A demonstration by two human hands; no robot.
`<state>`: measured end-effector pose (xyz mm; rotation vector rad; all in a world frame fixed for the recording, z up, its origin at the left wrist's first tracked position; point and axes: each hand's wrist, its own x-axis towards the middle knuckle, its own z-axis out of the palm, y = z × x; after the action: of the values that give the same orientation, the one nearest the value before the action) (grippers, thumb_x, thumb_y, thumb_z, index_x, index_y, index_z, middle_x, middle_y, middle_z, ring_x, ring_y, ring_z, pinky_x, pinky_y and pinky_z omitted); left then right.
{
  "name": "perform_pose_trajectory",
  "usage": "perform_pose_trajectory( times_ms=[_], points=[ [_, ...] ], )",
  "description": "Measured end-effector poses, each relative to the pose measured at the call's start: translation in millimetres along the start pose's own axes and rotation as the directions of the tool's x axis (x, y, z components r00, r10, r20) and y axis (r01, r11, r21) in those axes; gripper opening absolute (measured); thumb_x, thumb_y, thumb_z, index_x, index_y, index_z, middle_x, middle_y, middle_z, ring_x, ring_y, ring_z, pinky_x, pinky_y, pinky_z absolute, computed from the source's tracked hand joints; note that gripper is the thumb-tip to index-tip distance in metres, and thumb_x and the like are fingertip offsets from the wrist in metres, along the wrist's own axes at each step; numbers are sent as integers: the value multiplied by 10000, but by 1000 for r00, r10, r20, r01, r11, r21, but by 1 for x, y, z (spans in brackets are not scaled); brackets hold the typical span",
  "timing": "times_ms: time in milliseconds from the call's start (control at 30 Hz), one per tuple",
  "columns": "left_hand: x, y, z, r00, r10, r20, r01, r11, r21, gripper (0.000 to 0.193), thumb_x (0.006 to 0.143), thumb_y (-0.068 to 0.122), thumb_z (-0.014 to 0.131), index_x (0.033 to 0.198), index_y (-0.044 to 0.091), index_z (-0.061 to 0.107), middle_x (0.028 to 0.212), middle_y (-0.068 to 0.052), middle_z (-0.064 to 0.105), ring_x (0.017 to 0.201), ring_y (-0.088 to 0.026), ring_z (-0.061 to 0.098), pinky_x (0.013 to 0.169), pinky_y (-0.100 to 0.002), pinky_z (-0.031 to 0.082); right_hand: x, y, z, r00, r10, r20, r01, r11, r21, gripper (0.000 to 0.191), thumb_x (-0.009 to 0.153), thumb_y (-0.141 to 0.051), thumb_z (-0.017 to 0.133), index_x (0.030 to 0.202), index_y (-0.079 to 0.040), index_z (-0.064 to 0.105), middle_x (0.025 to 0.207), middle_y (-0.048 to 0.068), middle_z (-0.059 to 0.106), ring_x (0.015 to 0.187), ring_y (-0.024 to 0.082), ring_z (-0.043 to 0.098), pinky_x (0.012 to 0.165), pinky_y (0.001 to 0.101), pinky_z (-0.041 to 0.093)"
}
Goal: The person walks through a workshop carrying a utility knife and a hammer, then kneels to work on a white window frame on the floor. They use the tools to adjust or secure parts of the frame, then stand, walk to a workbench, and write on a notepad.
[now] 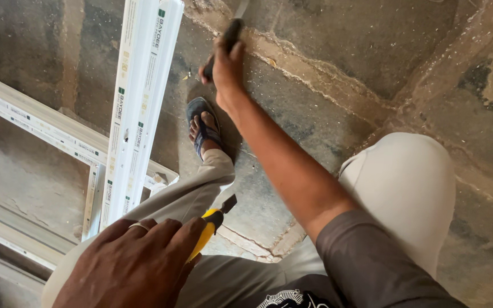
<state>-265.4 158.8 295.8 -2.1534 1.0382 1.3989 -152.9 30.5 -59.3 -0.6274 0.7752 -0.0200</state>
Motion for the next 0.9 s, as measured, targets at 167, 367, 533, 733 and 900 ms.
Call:
perform_pose_trajectory(
  times_ms=[167,367,533,733,900],
  points=[
    [-1,-1,-2,997,-19,77,18,1000,14,496,1019,452,547,1485,291,493,1174,49,707,1102,-181,706,1069,-412,472,12,-2,-12,960,123,253,-56,965,-257,409,982,-364,628,1266,-120,461,714,47,605,464,115,587,344,264,435],
    [-3,-4,3,998,-16,60,16,1000,-9,462,1021,386,558,1468,279,514,1162,46,712,1089,-182,710,1088,-424,467,19,-3,-16,991,-132,-22,126,977,-170,393,1002,-369,604,1240,-92,459,688,38,599,465,134,606,349,299,482],
    [-5,-7,12,992,51,-114,-56,998,-37,505,967,446,608,1432,254,563,1111,22,731,1070,-213,714,1050,-446,475,16,-5,-22,947,175,268,-59,919,-390,424,983,-340,622,1315,-122,473,698,10,583,465,102,583,335,270,388],
    [-9,-9,18,981,29,-190,-46,995,-84,474,972,414,602,1416,251,568,1133,12,732,1088,-235,705,1048,-455,464,11,12,-10,941,-312,-132,290,943,-166,454,1000,-354,568,1352,-128,392,705,31,581,449,105,588,344,273,472],
    [-6,-9,19,1000,-9,-8,8,1000,-28,519,979,484,602,1457,296,532,1167,41,726,1126,-200,707,1066,-431,479,12,12,-25,973,170,155,-97,915,-392,428,1018,-301,610,1330,-82,416,739,40,591,473,97,582,346,269,405]
  ],
)
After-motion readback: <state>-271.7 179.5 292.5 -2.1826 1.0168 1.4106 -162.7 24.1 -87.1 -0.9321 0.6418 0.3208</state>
